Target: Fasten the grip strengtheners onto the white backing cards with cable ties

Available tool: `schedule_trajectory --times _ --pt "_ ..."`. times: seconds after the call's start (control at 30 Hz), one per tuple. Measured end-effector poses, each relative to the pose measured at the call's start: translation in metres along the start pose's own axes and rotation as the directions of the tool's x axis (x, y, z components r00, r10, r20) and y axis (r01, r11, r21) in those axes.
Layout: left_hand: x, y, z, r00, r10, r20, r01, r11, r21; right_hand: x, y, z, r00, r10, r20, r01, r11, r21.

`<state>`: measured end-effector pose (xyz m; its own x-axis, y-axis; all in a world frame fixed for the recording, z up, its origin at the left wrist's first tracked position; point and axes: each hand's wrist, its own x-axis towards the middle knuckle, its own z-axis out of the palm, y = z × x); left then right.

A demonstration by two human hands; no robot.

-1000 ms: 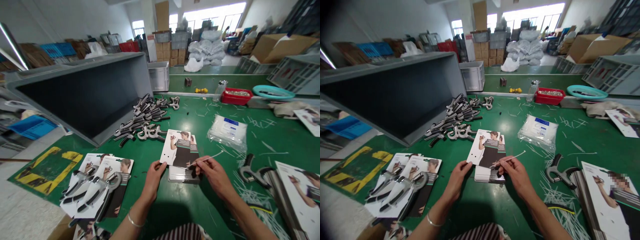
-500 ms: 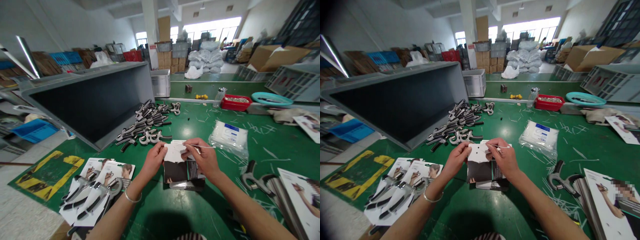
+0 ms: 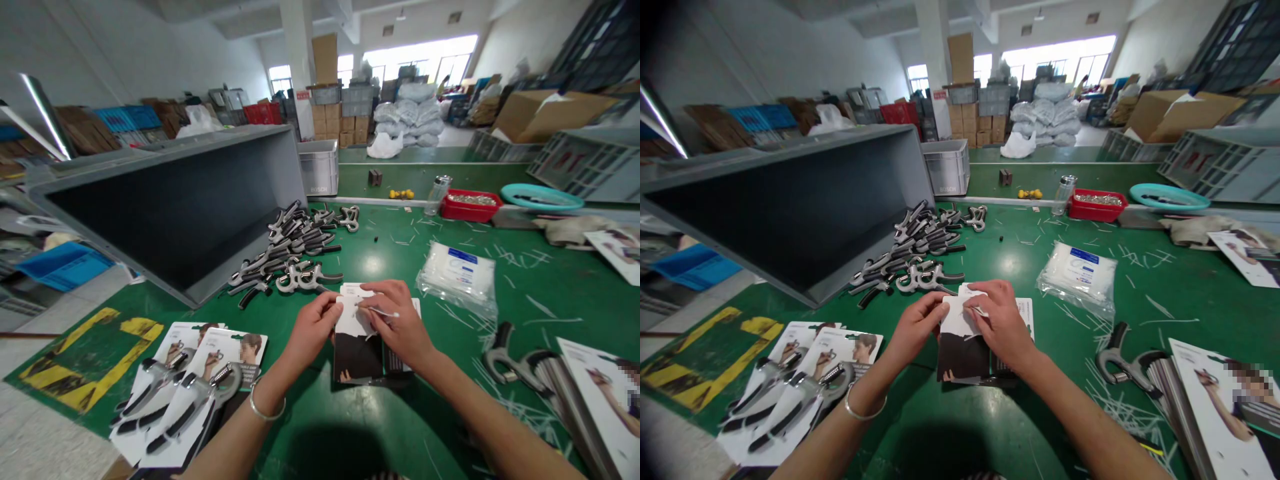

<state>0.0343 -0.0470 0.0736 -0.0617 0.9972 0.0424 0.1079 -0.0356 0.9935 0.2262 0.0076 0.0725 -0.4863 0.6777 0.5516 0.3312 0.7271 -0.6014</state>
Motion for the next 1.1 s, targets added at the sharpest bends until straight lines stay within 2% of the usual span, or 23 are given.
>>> schedule_trajectory --times 0.1,0.17,0.2,0.27,0.33,0.4,0.57,0.73,0.8,0.87,1.0,1.03,1.1 --pt "0.0 0.005 0.0 0.998 -0.053 0.042 0.056 0.996 -0.068 0.005 0.005 -0.006 0.974 0.093 0.205 -0.118 0.987 0.111" --pt "0.001 0.005 -0.002 0.993 -0.11 0.043 0.115 0.985 -0.127 0.007 0.008 -0.013 0.95 0.156 0.269 -0.212 0.958 0.191" --pt "0.001 0.004 -0.003 0.991 -0.133 0.033 0.137 0.978 -0.156 0.007 0.008 -0.018 0.952 0.188 0.241 -0.24 0.948 0.209" --pt "0.002 0.001 -0.004 0.988 -0.155 -0.004 0.151 0.968 -0.198 0.006 0.006 -0.027 0.967 0.238 0.087 -0.251 0.948 0.197" --pt "0.003 -0.002 -0.005 0.988 -0.153 -0.029 0.144 0.969 -0.2 0.004 0.001 -0.033 0.97 0.235 -0.061 -0.226 0.967 0.119" --pt "0.003 -0.003 -0.003 0.989 -0.146 -0.039 0.137 0.975 -0.175 0.002 -0.003 -0.034 0.981 0.169 -0.099 -0.168 0.986 0.024" --pt "0.004 -0.004 0.0 0.992 -0.115 -0.046 0.108 0.985 -0.132 -0.007 -0.007 -0.02 1.0 -0.029 -0.005 0.029 0.998 -0.054" --pt "0.002 -0.002 0.001 0.995 -0.096 -0.039 0.09 0.988 -0.127 -0.01 -0.005 -0.009 0.995 -0.095 0.043 0.098 0.994 -0.058" --pt "0.001 0.002 0.003 0.996 -0.09 -0.028 0.086 0.989 -0.123 -0.005 -0.003 -0.008 0.996 -0.028 0.083 0.029 1.0 -0.011" --pt "0.002 0.005 0.004 0.997 -0.08 -0.02 0.077 0.99 -0.116 0.001 0.002 -0.008 0.98 0.103 0.169 -0.12 0.988 0.094" --pt "0.005 0.001 0.004 0.994 -0.018 -0.107 0.011 0.998 -0.058 0.007 0.018 -0.009 0.902 0.331 0.278 -0.415 0.841 0.346" --pt "0.006 -0.003 0.004 0.993 -0.001 -0.117 -0.004 0.999 -0.038 0.006 0.021 -0.009 0.888 0.366 0.279 -0.453 0.804 0.386" --pt "0.005 -0.012 0.006 0.998 0.002 -0.064 -0.005 0.999 -0.045 0.004 0.024 -0.007 0.868 0.401 0.292 -0.494 0.752 0.437"
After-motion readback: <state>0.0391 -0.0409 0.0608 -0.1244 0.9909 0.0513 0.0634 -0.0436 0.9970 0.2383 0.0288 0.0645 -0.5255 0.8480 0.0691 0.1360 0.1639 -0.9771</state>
